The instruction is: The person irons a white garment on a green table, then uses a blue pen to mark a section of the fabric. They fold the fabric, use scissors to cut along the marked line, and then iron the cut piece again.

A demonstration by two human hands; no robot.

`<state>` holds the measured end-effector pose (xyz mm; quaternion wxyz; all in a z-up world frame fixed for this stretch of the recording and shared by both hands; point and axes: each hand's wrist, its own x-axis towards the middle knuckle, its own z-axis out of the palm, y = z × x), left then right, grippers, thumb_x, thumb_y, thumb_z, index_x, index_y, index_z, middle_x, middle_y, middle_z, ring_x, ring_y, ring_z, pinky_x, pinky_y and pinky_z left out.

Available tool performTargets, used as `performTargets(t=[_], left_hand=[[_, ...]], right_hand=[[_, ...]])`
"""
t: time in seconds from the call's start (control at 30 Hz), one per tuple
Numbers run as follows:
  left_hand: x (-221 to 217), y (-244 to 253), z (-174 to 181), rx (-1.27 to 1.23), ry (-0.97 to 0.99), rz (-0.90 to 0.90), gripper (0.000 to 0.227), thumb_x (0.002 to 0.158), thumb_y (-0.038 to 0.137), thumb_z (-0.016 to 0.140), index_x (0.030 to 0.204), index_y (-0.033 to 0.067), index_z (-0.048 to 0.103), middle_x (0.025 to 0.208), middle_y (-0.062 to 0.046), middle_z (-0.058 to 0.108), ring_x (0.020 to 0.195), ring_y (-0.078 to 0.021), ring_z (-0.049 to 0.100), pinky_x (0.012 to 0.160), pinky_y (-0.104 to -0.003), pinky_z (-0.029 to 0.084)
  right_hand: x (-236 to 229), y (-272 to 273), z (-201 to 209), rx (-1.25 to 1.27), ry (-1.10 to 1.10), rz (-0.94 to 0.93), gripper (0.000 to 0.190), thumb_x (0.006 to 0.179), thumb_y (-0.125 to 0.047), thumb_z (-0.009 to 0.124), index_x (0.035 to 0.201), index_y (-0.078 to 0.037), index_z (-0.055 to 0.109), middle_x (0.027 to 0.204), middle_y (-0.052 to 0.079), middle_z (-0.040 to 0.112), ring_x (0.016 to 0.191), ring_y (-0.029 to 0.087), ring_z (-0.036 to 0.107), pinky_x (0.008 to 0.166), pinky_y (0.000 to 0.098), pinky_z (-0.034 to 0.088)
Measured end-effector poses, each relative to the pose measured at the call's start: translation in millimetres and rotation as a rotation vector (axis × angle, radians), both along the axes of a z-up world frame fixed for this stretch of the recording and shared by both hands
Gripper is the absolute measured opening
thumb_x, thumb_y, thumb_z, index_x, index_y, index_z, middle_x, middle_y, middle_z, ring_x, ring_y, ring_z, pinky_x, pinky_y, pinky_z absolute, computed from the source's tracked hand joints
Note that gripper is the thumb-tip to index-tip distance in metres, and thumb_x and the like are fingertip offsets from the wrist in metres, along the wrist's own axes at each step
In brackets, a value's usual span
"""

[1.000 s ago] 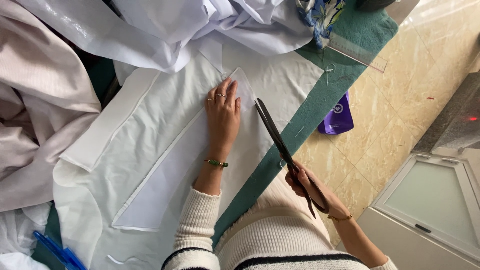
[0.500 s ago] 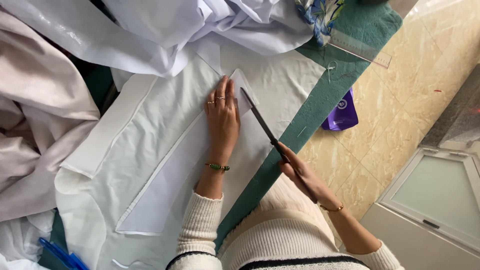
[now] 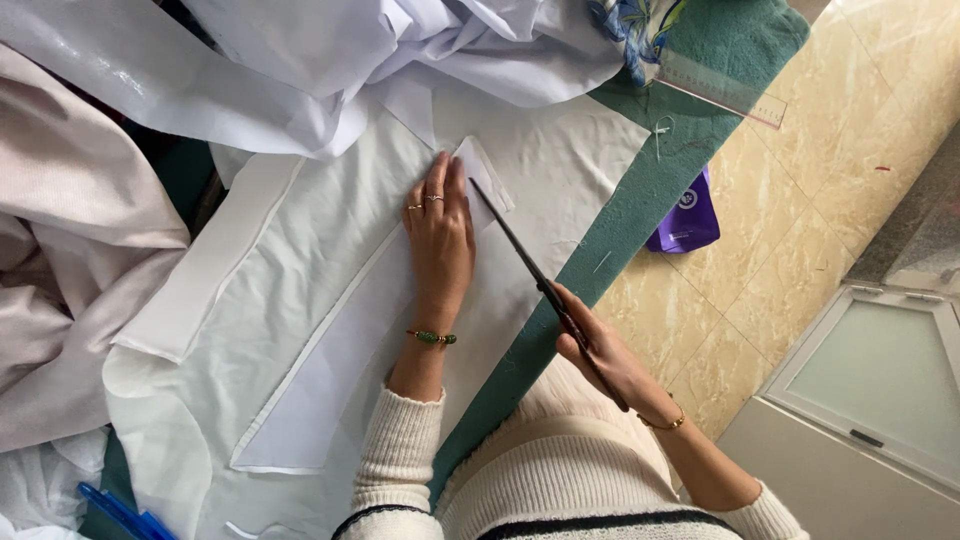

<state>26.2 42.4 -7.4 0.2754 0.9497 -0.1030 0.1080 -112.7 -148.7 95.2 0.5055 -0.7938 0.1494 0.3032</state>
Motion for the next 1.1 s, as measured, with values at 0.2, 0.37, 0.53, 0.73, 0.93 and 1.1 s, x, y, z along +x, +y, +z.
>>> performTargets(t=[0.2, 0.37, 0.53, 0.73, 0.93, 1.1], left_hand=[[-1, -1, -3, 0.068, -0.023, -0.020, 0.047, 0.099, 0.013, 0.060, 0.146, 0.0154, 0.056, 0.151, -0.010, 0.047, 0.121, -0.0309, 0.052, 0.093, -0.044, 0.044], [-2, -3, -3, 0.145, -0.048, -0.013, 0.044, 0.101, 0.016, 0.056, 0.145, 0.0146, 0.055, 0.153, -0.010, 0.047, 0.120, -0.0283, 0.053, 0.090, -0.042, 0.046], [-2, -5, -12, 0.211, -0.070, 0.003, 0.043, 0.102, 0.018, 0.056, 0.144, 0.0132, 0.056, 0.154, -0.010, 0.046, 0.120, -0.0265, 0.054, 0.089, -0.040, 0.046], [-3, -6, -8, 0.248, -0.078, 0.018, 0.044, 0.100, 0.018, 0.058, 0.144, 0.0121, 0.056, 0.154, -0.009, 0.046, 0.120, -0.0252, 0.053, 0.088, -0.038, 0.046], [-3, -8, -3, 0.280, -0.051, 0.031, 0.051, 0.098, 0.017, 0.061, 0.148, 0.0142, 0.052, 0.151, -0.010, 0.047, 0.120, -0.0250, 0.052, 0.086, -0.037, 0.045], [2, -11, 11, 0.312, -0.029, 0.026, 0.053, 0.098, 0.019, 0.060, 0.149, 0.0207, 0.051, 0.145, -0.010, 0.051, 0.118, -0.0246, 0.054, 0.083, -0.037, 0.045]], right_hand=[[-15, -18, -16, 0.055, 0.022, -0.085, 0.082, 0.089, -0.061, 0.055, 0.162, -0.027, 0.036, 0.107, 0.010, 0.063, 0.101, 0.021, 0.059, 0.075, 0.0384, 0.050], [-24, -28, -22, 0.168, 0.041, -0.157, 0.081, 0.093, -0.058, 0.050, 0.163, -0.023, 0.031, 0.093, 0.005, 0.056, 0.076, 0.008, 0.051, 0.062, 0.0239, 0.036], [-27, -30, -27, 0.187, 0.030, -0.171, 0.080, 0.094, -0.057, 0.051, 0.163, -0.022, 0.031, 0.094, 0.004, 0.057, 0.074, 0.006, 0.049, 0.063, 0.0231, 0.035], [-28, -32, -32, 0.208, 0.036, -0.189, 0.081, 0.093, -0.058, 0.052, 0.162, -0.020, 0.031, 0.095, 0.006, 0.057, 0.073, 0.006, 0.048, 0.062, 0.0231, 0.036], [-26, -33, -29, 0.274, 0.018, -0.172, 0.081, 0.095, -0.057, 0.051, 0.164, -0.020, 0.028, 0.093, 0.004, 0.054, 0.070, 0.003, 0.044, 0.058, 0.0193, 0.032], [-20, -28, -21, 0.344, 0.019, -0.182, 0.081, 0.095, -0.056, 0.052, 0.163, -0.019, 0.027, 0.092, 0.005, 0.054, 0.069, 0.003, 0.044, 0.056, 0.0179, 0.031]])
